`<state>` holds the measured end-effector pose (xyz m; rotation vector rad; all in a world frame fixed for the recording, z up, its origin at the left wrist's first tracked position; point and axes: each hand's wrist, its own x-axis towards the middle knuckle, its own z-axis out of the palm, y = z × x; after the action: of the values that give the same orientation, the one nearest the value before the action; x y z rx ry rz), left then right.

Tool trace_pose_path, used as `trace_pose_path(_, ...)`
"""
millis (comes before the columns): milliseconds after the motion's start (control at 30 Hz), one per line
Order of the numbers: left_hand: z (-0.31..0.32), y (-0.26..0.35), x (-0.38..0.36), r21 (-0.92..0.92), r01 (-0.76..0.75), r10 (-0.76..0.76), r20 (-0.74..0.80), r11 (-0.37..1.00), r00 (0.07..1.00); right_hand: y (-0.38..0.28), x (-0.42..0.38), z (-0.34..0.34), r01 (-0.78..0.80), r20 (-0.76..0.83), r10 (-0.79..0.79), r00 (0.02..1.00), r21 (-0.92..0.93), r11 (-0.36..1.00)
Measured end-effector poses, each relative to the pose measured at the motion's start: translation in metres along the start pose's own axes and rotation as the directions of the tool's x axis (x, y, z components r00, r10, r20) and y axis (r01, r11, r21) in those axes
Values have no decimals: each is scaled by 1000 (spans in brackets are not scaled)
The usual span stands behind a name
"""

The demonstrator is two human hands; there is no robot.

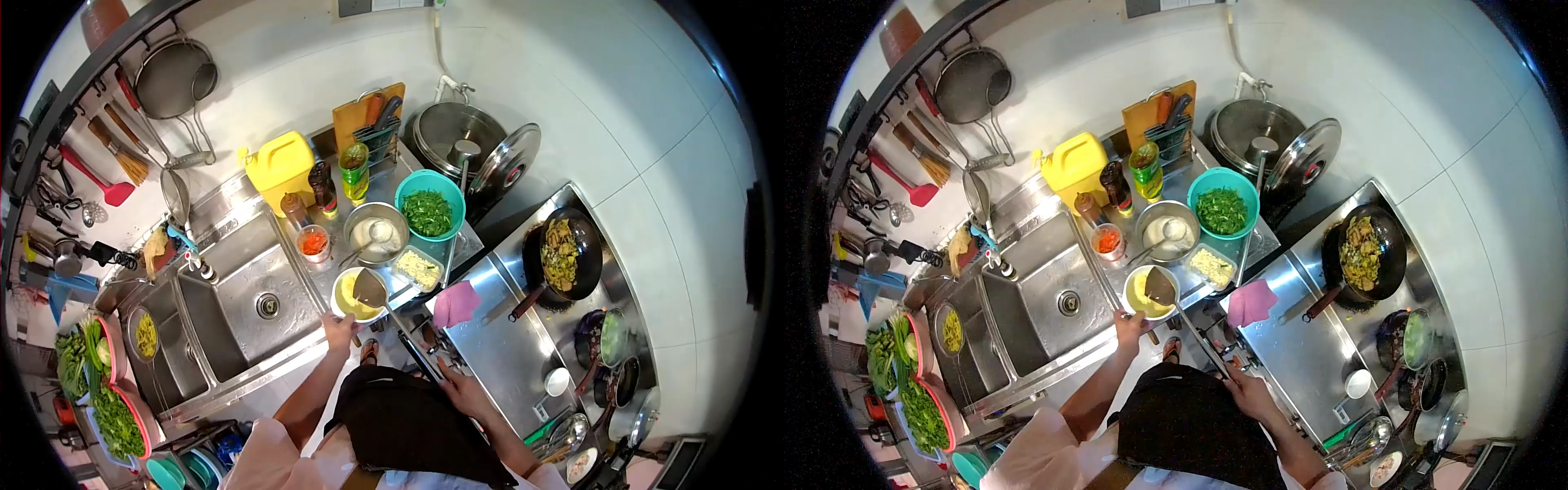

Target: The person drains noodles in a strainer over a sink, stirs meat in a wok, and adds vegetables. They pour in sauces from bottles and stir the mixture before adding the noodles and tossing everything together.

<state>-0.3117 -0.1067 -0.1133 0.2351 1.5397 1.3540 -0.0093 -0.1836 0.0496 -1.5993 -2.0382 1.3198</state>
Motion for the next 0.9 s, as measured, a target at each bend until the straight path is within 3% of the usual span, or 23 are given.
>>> trace_pose_path(67, 4, -1, -8, -69, -59, 61, 24, 996, 998, -23, 11, 3, -167, 106, 177, 979, -98, 981)
trace_pose_path(133, 6, 2, -12, -85, -36, 39, 37, 996, 999, -15, 15, 13, -98, 80, 104, 991, -78, 992)
trace_pose_path(300, -6, 3, -7, -136, 34, -22, 89, 990, 996, -41, 17, 2, -417, 279, 366, 888, 153, 896)
trace_pose_path(500, -15, 1, 3, -182, 72, -54, 101, 981, 993, -22, -1, 11, -245, 101, 243, 965, 12, 969)
trace_pose_path(600, -20, 5, 4, -157, 106, -82, 153, 982, 985, -35, -2, 8, -301, 116, 312, 943, -106, 948)
trace_pose_path(633, -22, 7, 5, -113, 133, -111, 182, 985, 977, -25, -4, 14, -305, 113, 316, 942, -101, 947)
trace_pose_path(700, -28, 6, 10, -64, 160, -143, 214, 985, 966, 2, -8, 30, -121, -6, 122, 993, 76, 990)
trace_pose_path(733, -32, 5, 16, 46, 99, -105, 143, 994, 984, 9, -10, 31, -124, -10, 126, 992, 79, 989)
trace_pose_path(800, -43, 0, 46, 162, 39, -53, 81, 986, 995, 13, -11, 30, -404, 220, 339, 915, 496, 768)
trace_pose_path(833, -49, -6, 72, 210, -155, 154, 22, 965, 988, 13, -15, 28, -401, 215, 338, 916, 501, 767)
trace_pose_path(867, -53, -5, 90, 266, -337, 356, -27, 903, 934, 10, -20, 23, -479, 308, 372, 875, 653, 586)
trace_pose_path(900, -49, 12, 99, 235, -350, 370, -42, 907, 928, 8, -27, 20, -538, 406, 379, 831, 759, 367)
